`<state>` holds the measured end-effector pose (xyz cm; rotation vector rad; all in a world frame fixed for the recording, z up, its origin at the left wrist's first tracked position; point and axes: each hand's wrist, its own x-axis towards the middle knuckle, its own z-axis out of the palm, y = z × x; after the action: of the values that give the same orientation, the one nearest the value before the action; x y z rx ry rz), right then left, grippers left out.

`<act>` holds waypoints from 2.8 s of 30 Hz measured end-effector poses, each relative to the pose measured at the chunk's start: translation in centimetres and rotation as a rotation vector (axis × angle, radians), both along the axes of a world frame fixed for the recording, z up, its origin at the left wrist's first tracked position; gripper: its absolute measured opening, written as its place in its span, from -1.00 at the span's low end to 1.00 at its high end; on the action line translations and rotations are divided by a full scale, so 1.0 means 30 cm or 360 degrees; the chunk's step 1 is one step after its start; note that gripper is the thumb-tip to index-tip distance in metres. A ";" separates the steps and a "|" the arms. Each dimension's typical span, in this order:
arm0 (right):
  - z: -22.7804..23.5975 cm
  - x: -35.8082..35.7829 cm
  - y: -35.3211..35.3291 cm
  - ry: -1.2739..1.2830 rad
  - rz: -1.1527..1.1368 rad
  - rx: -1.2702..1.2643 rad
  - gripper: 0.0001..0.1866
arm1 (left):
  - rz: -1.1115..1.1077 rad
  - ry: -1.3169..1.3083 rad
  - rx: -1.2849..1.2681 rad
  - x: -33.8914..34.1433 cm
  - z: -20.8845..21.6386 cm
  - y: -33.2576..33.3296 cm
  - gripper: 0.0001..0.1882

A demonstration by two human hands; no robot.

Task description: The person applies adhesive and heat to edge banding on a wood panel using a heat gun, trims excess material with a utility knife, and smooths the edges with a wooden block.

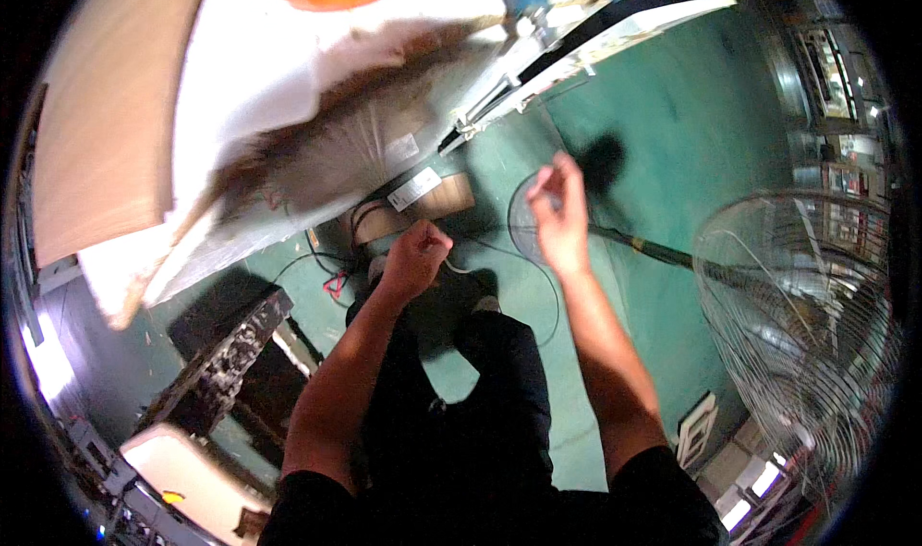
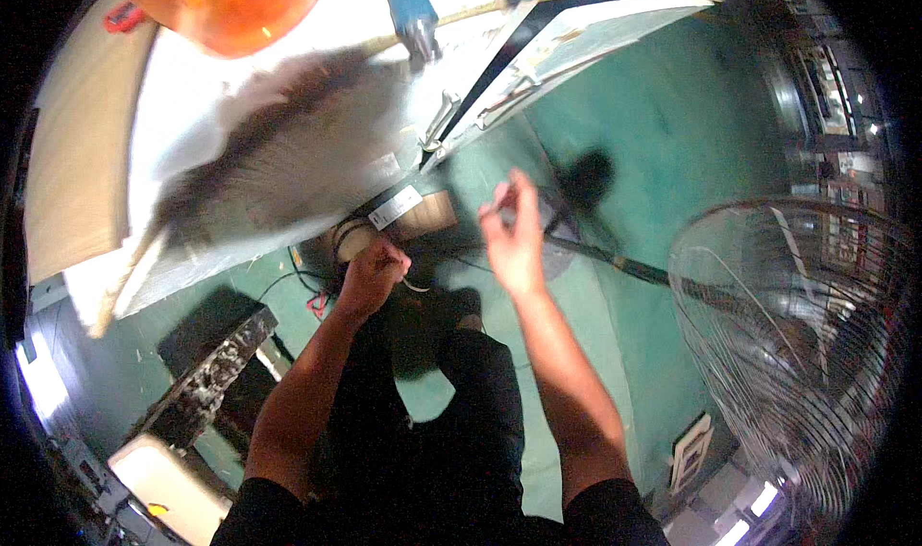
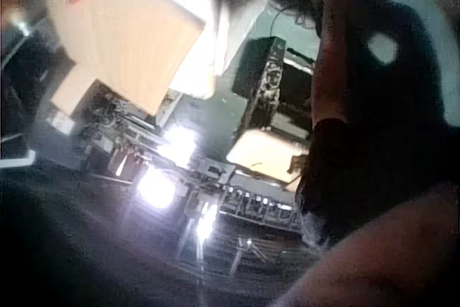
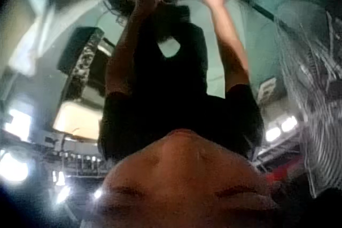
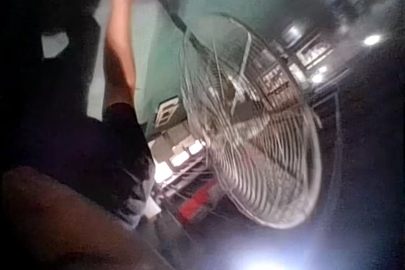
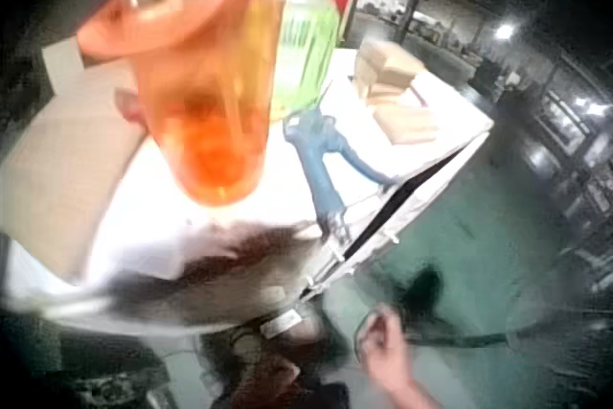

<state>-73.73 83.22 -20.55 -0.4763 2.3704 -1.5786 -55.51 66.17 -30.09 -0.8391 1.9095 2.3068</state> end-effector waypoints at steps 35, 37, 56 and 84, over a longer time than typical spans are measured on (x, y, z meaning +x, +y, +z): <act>-0.368 -0.416 0.264 0.1371 0.0021 -0.0728 -0.02 | 0.0568 0.1170 -0.1102 -0.542 -0.182 0.152 -0.87; -0.359 -0.416 0.251 0.1303 0.0072 -0.0826 -0.05 | 0.0538 0.1129 -0.1121 -0.546 -0.162 0.163 -0.87; -0.492 -0.084 0.239 0.1927 0.0074 -0.0761 -0.24 | 0.0259 0.1268 -0.1142 -0.583 -0.215 0.007 -0.86; -0.337 -1.413 -0.600 0.1443 0.0001 0.0847 -0.57 | -0.0067 0.1834 -0.0709 -0.670 -0.266 -0.176 -0.87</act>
<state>-116.10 65.22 -30.66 -1.2464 3.2474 -0.6934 -75.62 60.88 -38.06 0.7885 2.7822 2.5856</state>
